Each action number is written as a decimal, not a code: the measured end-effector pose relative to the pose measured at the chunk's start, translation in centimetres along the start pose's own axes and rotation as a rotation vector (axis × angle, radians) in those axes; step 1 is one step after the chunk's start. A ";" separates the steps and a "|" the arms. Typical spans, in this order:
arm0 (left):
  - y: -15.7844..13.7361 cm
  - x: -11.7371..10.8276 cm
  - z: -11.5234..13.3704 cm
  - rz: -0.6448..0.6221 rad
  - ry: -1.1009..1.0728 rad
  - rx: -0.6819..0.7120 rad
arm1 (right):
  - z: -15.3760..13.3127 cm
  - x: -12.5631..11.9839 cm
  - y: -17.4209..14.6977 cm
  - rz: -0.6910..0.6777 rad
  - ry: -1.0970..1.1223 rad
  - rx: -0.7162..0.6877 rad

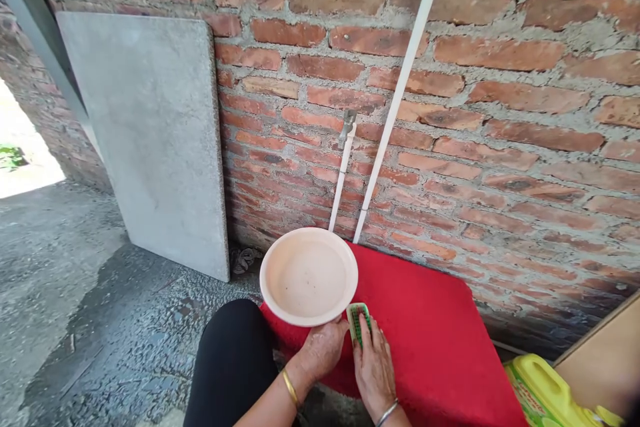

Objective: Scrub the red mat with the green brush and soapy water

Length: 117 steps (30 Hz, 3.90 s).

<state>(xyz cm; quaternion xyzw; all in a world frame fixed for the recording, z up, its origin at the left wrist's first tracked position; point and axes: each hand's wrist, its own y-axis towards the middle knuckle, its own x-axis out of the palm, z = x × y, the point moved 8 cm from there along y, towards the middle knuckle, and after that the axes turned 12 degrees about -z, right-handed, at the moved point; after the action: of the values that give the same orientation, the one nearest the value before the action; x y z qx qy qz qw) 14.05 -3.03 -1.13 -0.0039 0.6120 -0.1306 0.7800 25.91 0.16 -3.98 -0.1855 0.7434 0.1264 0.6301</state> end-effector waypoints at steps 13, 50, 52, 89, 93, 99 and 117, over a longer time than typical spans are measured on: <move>-0.1 -0.6 0.2 -0.081 -0.049 -0.069 | 1.9 -0.1 -1.7 0.097 0.161 0.007; 2.1 4.2 0.3 -0.145 -0.116 -0.033 | 13.0 -3.1 -2.7 0.225 0.138 0.273; 2.1 4.2 0.3 -0.160 -0.125 -0.037 | 14.9 -3.3 -3.3 0.274 0.162 0.314; 3.2 4.7 -0.3 -0.171 -0.150 -0.009 | 20.4 -3.9 -2.5 0.259 0.051 0.414; 2.9 4.2 -0.2 -0.167 -0.147 0.003 | 21.3 -4.5 -2.9 0.226 0.015 0.444; 2.1 2.9 0.5 -0.159 -0.116 -0.017 | 25.6 -5.3 -5.6 0.313 0.030 0.608; 1.2 1.5 1.1 -0.211 -0.011 -0.066 | 23.4 -4.0 -7.9 0.425 0.148 0.466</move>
<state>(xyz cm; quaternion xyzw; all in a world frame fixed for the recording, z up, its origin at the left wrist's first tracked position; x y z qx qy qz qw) 15.64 -2.34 -2.44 -0.0946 0.6078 -0.1919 0.7647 50.74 3.37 -3.73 0.1145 0.8183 0.0677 0.5592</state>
